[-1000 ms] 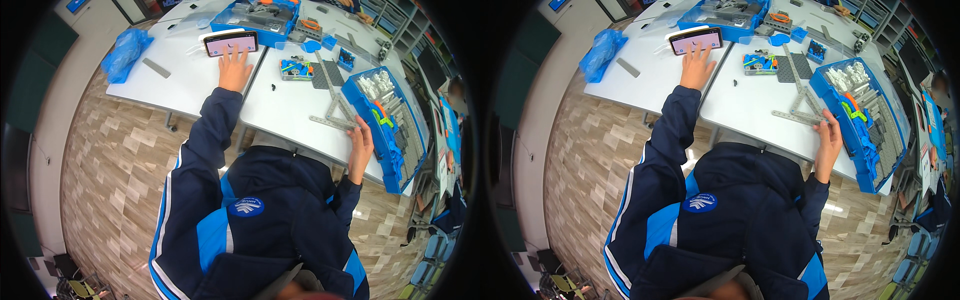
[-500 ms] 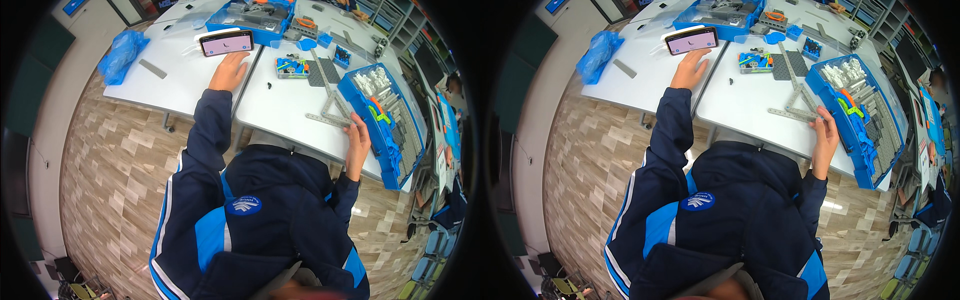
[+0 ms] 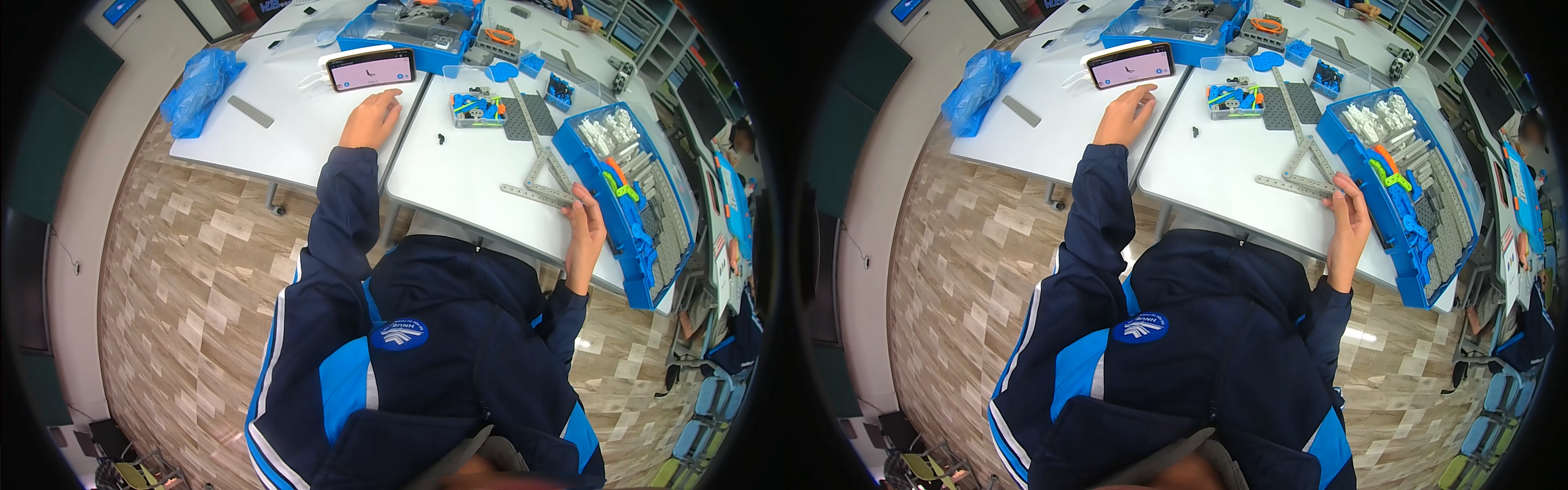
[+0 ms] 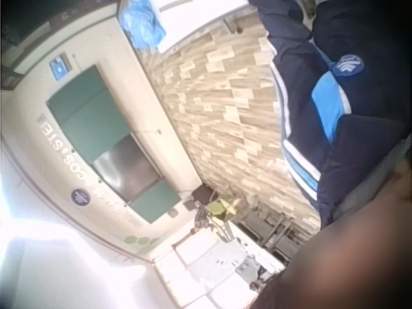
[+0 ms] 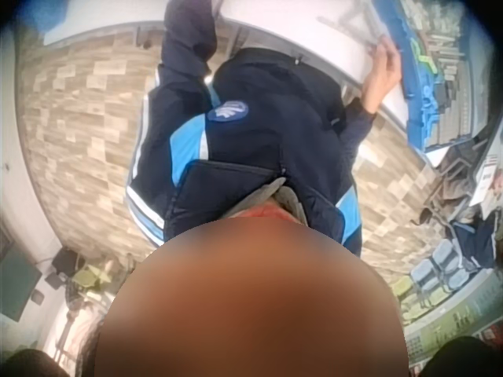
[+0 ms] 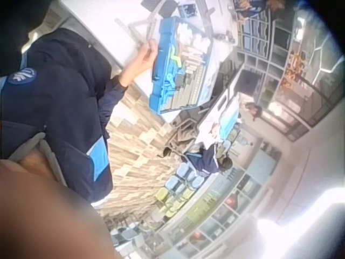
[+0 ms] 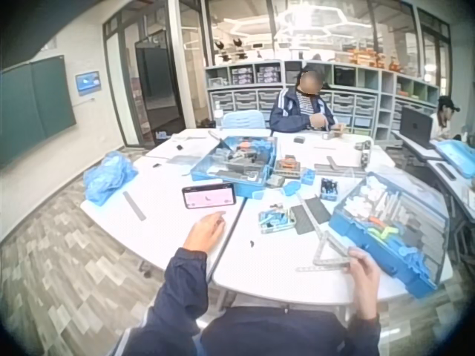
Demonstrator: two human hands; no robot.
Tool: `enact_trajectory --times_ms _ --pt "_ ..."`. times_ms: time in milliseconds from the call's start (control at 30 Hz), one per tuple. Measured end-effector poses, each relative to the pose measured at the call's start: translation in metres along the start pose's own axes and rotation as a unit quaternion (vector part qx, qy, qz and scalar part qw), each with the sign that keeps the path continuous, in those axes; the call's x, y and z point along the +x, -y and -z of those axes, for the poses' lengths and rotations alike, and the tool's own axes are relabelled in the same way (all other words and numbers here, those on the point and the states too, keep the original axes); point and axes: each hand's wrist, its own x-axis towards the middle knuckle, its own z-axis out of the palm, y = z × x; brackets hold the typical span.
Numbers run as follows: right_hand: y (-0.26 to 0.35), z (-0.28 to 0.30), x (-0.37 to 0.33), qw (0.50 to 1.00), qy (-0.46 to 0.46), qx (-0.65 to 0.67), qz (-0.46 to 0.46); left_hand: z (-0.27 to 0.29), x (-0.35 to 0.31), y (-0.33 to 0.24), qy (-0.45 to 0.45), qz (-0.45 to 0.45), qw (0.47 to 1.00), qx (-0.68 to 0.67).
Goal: The person assembles gray plastic beam components on a white table, connecting them into a rectangular frame and then a cross shape. They handle small connectors and beams, occasionally referencing a tablet displaying instructions. The person places assembled pieces on the table and continues building.
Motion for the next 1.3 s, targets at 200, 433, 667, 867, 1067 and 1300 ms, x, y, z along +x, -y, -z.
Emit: enact_trajectory --times_ms 200,433,667,867,1067,1300 --pt "0.0009 -0.0003 -0.0001 1.0 0.001 0.004 -0.003 -0.0031 -0.0018 0.0044 -0.028 -0.017 0.999 -0.027" --pt "0.0011 0.0005 -0.0007 1.0 0.013 0.0 -0.005 -0.0037 -0.0028 0.0004 -0.007 -0.066 0.997 0.028" --pt "0.0006 -0.0002 -0.0007 1.0 0.011 0.006 -0.008 -0.0023 -0.004 0.0026 0.005 -0.081 0.996 0.037" --pt "0.0041 -0.0003 -0.0025 1.0 0.014 0.025 0.002 -0.0031 -0.0013 0.0031 -0.004 -0.109 0.994 0.019" --pt "0.0022 0.0002 -0.0028 0.999 0.025 0.03 -0.01 -0.0023 -0.0022 -0.0022 -0.008 -0.088 0.996 0.005" --pt "0.0002 0.0002 -0.0032 0.999 0.029 0.045 -0.007 -0.0011 -0.0032 -0.0017 -0.002 -0.083 0.997 0.007"
